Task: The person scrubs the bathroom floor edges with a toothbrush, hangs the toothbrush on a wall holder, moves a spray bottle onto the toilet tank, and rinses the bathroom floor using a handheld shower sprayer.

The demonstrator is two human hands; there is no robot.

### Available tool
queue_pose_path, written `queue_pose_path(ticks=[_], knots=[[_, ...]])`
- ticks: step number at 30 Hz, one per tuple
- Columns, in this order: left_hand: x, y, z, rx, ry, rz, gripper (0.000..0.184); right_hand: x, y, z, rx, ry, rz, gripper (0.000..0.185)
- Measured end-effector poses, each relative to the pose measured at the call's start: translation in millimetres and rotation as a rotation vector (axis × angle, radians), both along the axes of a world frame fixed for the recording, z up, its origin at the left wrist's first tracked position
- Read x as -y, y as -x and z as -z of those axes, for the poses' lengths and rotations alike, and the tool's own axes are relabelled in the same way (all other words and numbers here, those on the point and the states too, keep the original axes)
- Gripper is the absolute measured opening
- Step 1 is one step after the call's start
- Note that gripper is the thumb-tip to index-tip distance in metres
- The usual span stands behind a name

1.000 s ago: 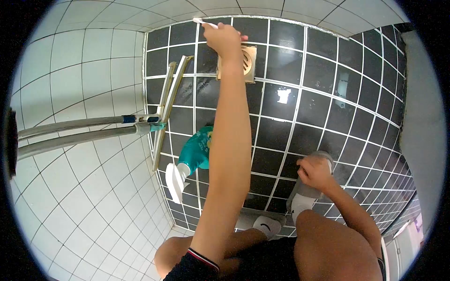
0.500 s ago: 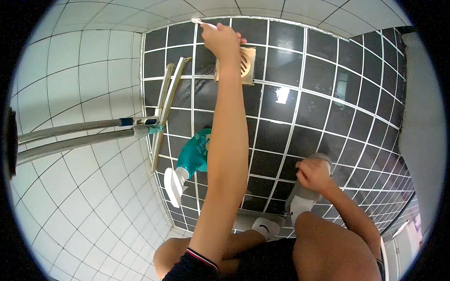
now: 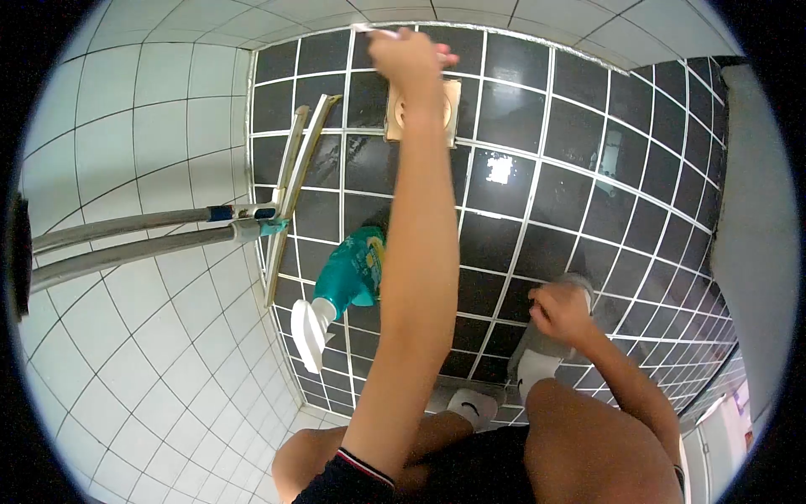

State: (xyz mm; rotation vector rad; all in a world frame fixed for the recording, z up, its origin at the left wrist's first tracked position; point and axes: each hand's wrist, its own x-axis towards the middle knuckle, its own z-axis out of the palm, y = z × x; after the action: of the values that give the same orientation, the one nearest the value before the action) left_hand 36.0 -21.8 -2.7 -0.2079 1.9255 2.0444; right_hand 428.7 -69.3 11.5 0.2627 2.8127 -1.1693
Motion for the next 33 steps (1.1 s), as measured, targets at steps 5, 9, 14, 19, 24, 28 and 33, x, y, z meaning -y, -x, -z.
queue_pose_path(ticks=[5,9,14,19,24,28,33], knots=[[1,-14,6,-0.113,0.099,0.014,0.041,-2,4,0,0.014,0.008,-0.008,0.015],[-23,-16,-14,0.083,-0.052,-0.023,0.039,1,0,3,0.033,0.02,0.041,0.014],[-16,-24,-7,0.333,-0.368,-0.04,0.047,-23,43,-7,0.072,0.151,0.321,0.015],[-28,-12,-42,0.624,-0.457,-0.114,0.037,-134,219,-86,0.298,0.715,0.811,0.054],[36,-67,-147,0.195,0.022,0.237,0.035,-105,290,-154,0.563,0.758,0.679,0.05],[56,-89,-144,-0.127,0.034,0.364,0.041,-84,312,-167,0.532,0.537,0.452,0.043],[157,-152,-182,-0.367,0.214,0.823,0.051,-83,317,-153,0.537,0.124,0.318,0.035]])
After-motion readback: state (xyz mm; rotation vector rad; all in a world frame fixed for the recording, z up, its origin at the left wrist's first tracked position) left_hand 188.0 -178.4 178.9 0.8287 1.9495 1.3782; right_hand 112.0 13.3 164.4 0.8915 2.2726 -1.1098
